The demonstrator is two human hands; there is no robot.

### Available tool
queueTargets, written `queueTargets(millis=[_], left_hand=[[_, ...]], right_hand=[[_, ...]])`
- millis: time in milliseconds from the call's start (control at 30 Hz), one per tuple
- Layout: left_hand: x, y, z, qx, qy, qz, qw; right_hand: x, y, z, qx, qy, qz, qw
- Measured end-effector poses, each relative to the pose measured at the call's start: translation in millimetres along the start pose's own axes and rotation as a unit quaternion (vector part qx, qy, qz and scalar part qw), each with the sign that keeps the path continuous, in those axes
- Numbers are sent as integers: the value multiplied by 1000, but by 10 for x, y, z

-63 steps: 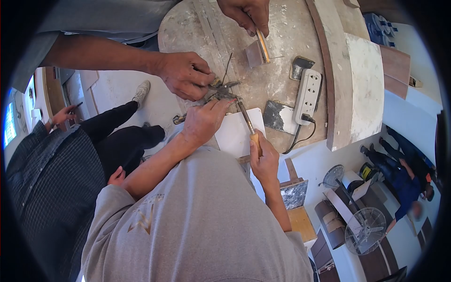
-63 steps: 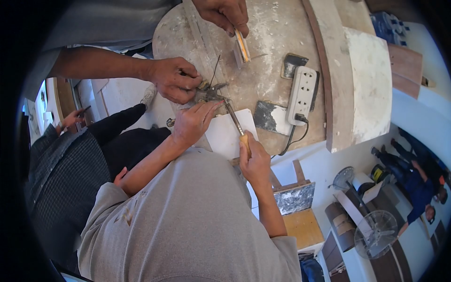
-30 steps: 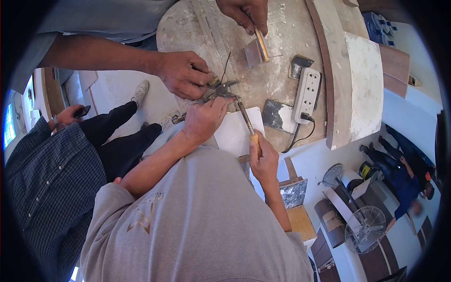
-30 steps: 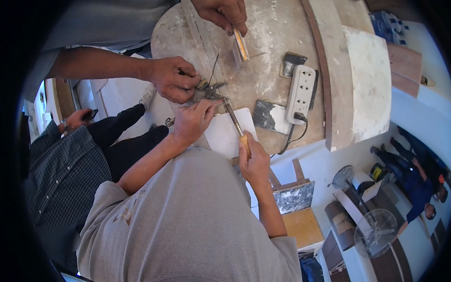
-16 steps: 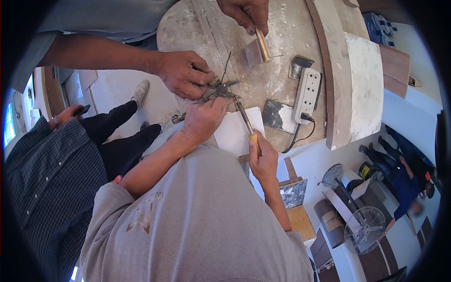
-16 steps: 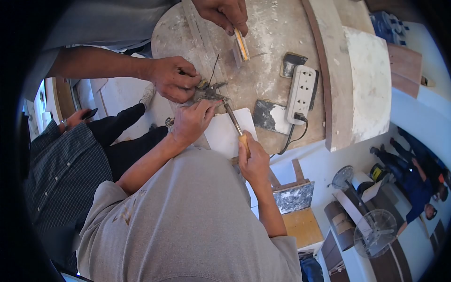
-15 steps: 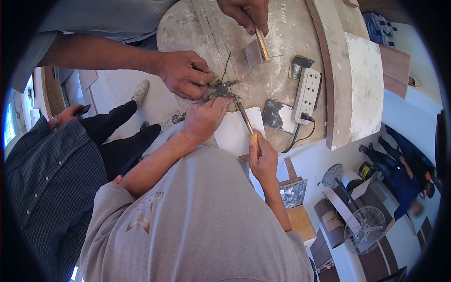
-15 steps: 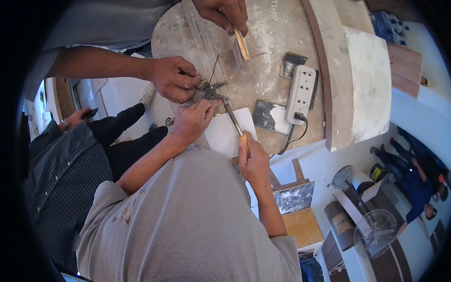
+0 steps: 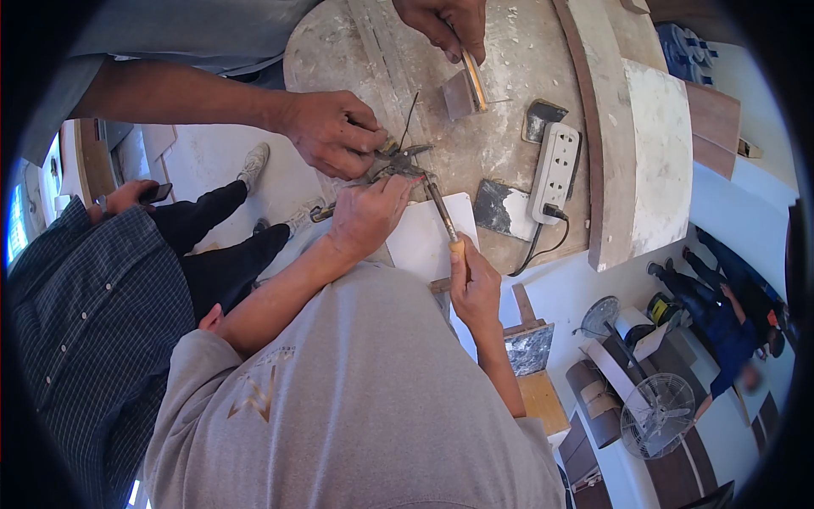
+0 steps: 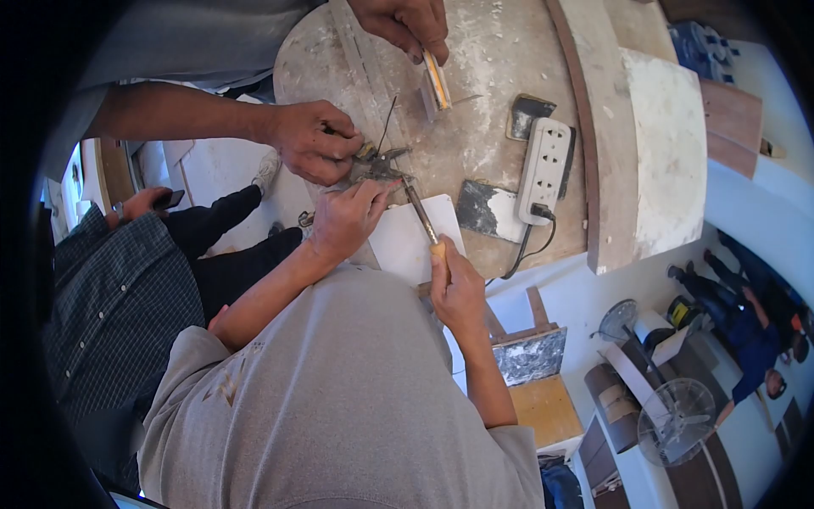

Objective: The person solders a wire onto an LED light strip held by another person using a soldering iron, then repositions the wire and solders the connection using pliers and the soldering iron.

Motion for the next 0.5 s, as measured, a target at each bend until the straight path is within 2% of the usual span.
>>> queueTargets(millis=[500], left_hand=[[11,-15,19,-2,-1,-2,1000]], right_hand=[[-17,-8,1,34,-9,-40,999]])
Point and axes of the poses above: each hand's wrist, its own z-axis away from the middle knuckle, its own x-axis out of the palm, y = z × x, the point moved 4 cm from there along -z, towards the middle knuckle, and after that the axes turned 8 degrees about -y, right-handed, at the moved point
